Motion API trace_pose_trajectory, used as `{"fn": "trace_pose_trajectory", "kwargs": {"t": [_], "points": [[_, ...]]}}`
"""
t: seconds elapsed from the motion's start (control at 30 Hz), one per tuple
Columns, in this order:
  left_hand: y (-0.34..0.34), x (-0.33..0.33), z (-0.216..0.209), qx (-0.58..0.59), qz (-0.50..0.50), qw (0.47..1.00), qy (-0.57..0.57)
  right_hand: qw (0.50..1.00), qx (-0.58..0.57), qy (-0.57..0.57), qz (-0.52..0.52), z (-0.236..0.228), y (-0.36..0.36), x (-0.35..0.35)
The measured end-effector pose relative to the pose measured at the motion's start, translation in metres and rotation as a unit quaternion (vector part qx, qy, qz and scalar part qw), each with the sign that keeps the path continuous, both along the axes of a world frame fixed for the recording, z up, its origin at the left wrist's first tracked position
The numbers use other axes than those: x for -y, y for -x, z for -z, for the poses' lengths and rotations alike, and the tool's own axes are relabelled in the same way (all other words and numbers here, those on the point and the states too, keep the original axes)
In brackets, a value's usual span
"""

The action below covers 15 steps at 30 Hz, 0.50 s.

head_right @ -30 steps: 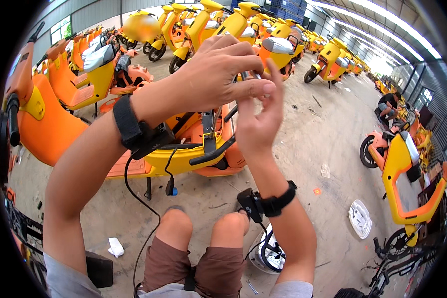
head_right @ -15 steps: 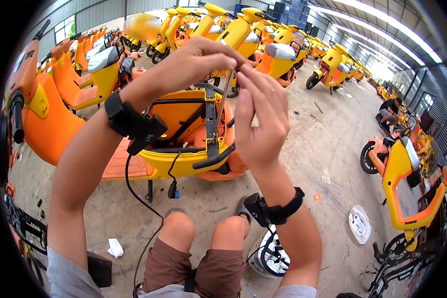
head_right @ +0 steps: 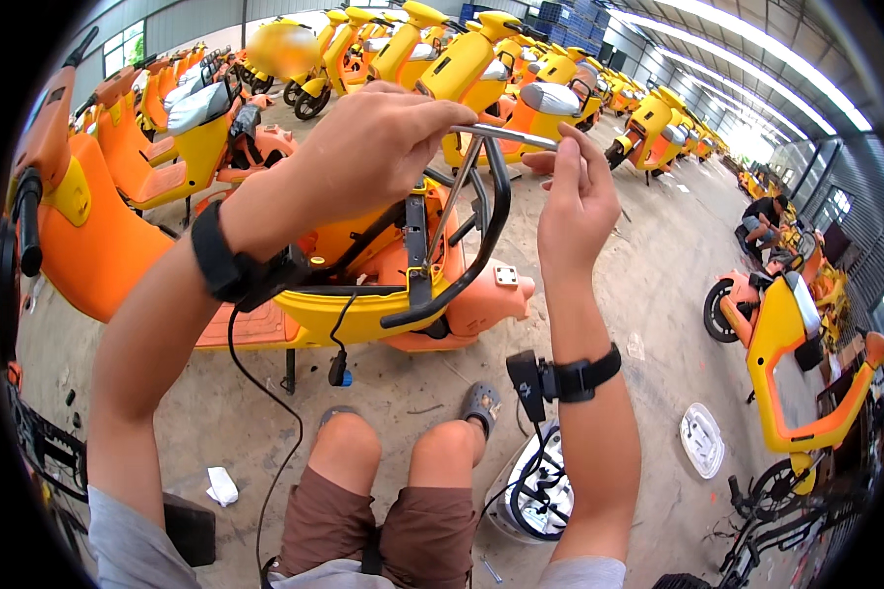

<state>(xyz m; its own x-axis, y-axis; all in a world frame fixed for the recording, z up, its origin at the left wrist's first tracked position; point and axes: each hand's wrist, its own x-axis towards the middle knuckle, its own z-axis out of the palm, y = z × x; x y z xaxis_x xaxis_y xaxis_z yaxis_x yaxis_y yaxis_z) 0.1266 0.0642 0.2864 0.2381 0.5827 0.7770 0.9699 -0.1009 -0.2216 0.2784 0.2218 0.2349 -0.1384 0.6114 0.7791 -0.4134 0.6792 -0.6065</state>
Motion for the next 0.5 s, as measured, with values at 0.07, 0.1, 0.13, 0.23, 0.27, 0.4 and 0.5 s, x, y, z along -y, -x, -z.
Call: {"fn": "trace_pose_trajectory", "kwargs": {"t": [0.07,0.1,0.13,0.23,0.27,0.4,0.5], "points": [[-0.013,0.004,-0.008,0.011,-0.013,1.000,0.018,1.000,0.011,0.027,-0.007,-0.006,0.006,-0.010],[-0.016,0.008,-0.014,0.025,-0.028,0.998,0.042,0.999,0.006,0.033,-0.029,-0.009,0.013,-0.009],[-0.020,0.010,-0.020,0.039,-0.039,0.996,0.064,0.999,0.013,0.037,-0.025,-0.013,0.019,-0.007],[-0.024,0.007,-0.031,0.131,-0.007,0.987,0.090,0.999,0.030,0.010,0.029,-0.023,0.037,0.002],[-0.026,0.008,-0.034,0.146,-0.011,0.984,0.100,0.997,0.043,-0.010,0.060,-0.021,0.040,0.009],[-0.027,0.007,-0.036,0.090,-0.048,0.991,0.082,0.955,0.084,-0.227,0.170,0.012,0.052,0.020],[-0.026,0.013,-0.040,0.138,-0.042,0.983,0.113,0.939,0.105,-0.273,0.182,0.017,0.051,0.020]]}}
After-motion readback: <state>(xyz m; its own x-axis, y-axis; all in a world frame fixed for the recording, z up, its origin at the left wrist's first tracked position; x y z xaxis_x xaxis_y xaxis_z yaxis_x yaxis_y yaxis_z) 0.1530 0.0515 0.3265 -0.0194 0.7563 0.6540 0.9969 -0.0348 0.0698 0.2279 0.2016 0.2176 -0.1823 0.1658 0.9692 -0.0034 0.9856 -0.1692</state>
